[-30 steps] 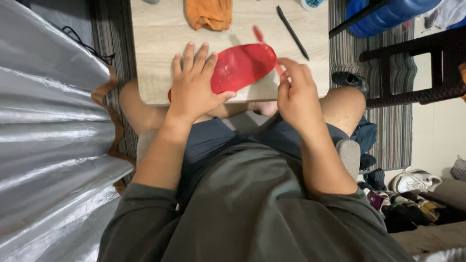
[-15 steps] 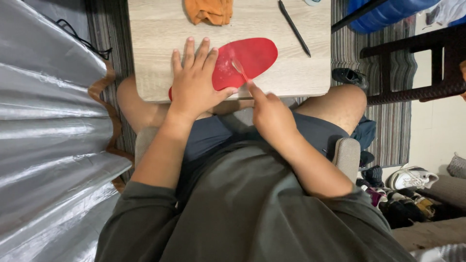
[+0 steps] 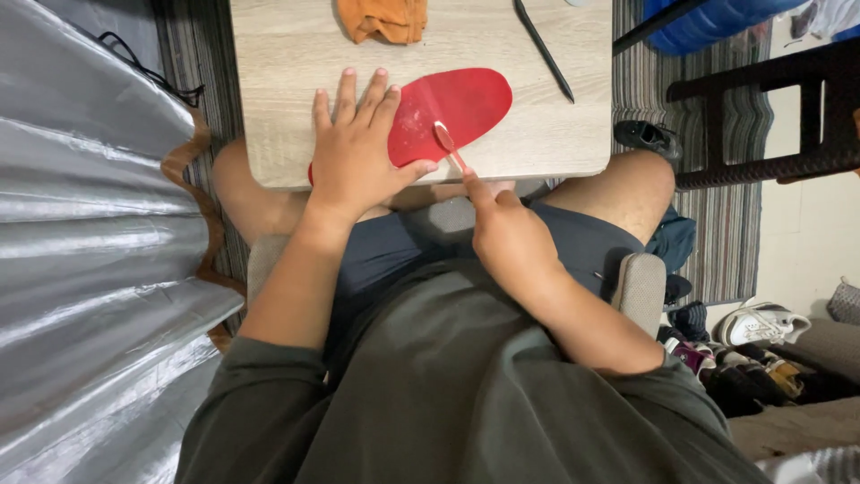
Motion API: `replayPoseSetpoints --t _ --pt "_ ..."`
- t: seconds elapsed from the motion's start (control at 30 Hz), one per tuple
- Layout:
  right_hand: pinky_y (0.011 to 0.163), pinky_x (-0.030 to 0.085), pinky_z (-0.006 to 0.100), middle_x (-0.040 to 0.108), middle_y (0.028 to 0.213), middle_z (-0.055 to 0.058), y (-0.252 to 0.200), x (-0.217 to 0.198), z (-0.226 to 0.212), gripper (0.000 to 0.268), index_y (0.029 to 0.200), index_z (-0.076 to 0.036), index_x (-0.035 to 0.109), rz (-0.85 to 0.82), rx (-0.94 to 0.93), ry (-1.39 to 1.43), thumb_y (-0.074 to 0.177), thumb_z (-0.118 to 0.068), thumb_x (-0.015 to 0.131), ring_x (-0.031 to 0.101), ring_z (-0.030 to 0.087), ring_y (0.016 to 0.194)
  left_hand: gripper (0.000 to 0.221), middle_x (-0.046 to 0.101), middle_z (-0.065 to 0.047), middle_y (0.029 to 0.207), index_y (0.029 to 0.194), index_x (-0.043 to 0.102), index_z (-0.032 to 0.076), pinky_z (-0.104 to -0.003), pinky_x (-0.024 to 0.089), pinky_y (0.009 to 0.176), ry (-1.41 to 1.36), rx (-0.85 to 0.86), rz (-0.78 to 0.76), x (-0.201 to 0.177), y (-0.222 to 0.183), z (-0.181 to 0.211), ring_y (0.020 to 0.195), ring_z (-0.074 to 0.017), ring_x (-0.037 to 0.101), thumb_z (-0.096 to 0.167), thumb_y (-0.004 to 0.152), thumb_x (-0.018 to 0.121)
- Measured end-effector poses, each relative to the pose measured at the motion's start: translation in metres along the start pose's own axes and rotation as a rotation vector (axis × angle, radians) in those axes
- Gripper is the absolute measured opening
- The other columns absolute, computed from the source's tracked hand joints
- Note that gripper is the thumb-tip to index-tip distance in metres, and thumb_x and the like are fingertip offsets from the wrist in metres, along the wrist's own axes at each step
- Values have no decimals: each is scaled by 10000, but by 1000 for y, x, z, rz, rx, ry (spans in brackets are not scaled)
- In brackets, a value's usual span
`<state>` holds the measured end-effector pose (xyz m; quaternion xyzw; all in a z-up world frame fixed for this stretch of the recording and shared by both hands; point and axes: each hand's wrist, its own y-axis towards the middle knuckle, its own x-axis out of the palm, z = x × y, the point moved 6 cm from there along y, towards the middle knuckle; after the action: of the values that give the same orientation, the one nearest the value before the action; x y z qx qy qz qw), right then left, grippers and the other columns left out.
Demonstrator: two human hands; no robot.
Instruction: Cleaning a shoe insole using a toothbrush and cleaning spray
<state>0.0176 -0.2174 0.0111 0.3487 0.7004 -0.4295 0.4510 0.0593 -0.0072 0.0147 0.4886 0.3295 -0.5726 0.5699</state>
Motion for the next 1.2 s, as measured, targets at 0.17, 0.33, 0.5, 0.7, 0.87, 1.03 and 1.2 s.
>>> replayPoseSetpoints --t 0.17,0.33,0.5,0.7,0.87,1.03,1.2 --pt "602 486 651 618 964 279 51 3 -13 751 1611 -196 341 -1 -29 64 892 -99 532 641 565 745 998 423 -148 1624 1484 567 32 -694 186 1166 14 12 16 2 0 -2 1505 -435 265 757 818 736" --pt "664 517 614 616 1058 288 64 -4 -20 1000 1600 -174 349 42 -36 163 719 -186 824 649 570 808 964 432 -145 1620 1486 557 41 -687 174 1169 -12 -1 10 2 0 0 1508 -427 262 695 808 759" --pt "503 449 636 565 1007 356 10 -9 -9 838 1654 -284 226 -178 73 77 892 -19 452 627 575 628 995 435 -137 1619 1472 580 37 -678 177 1173 -15 -3 12 2 0 -2 1509 -415 271 761 807 737" --pt "614 473 674 639 1022 301 22 -20 -20 754 1608 -227 330 -154 41 126 887 -34 434 621 602 819 1023 427 -125 1623 1483 568 41 -687 201 1166 14 15 36 3 -1 -1 1510 -416 268 792 807 728" --pt "714 502 624 584 1084 285 68 -10 -28 962 1641 -224 240 -101 31 167 823 -251 745 633 574 874 959 421 -135 1628 1508 532 63 -674 168 1182 -6 -11 -3 2 -1 0 1517 -424 260 680 810 760" --pt "603 474 660 607 966 273 27 -3 -6 769 1635 -236 287 -28 -11 72 909 -77 483 639 584 731 997 441 -136 1616 1468 574 43 -679 189 1170 -1 -4 10 0 -2 0 1510 -417 276 772 804 729" --pt "565 474 684 600 931 317 -10 -24 -4 683 1557 -248 359 -164 71 74 907 -53 437 635 597 710 985 430 -136 1620 1476 568 45 -686 182 1172 -16 -1 13 -2 0 2 1514 -413 269 739 805 763"
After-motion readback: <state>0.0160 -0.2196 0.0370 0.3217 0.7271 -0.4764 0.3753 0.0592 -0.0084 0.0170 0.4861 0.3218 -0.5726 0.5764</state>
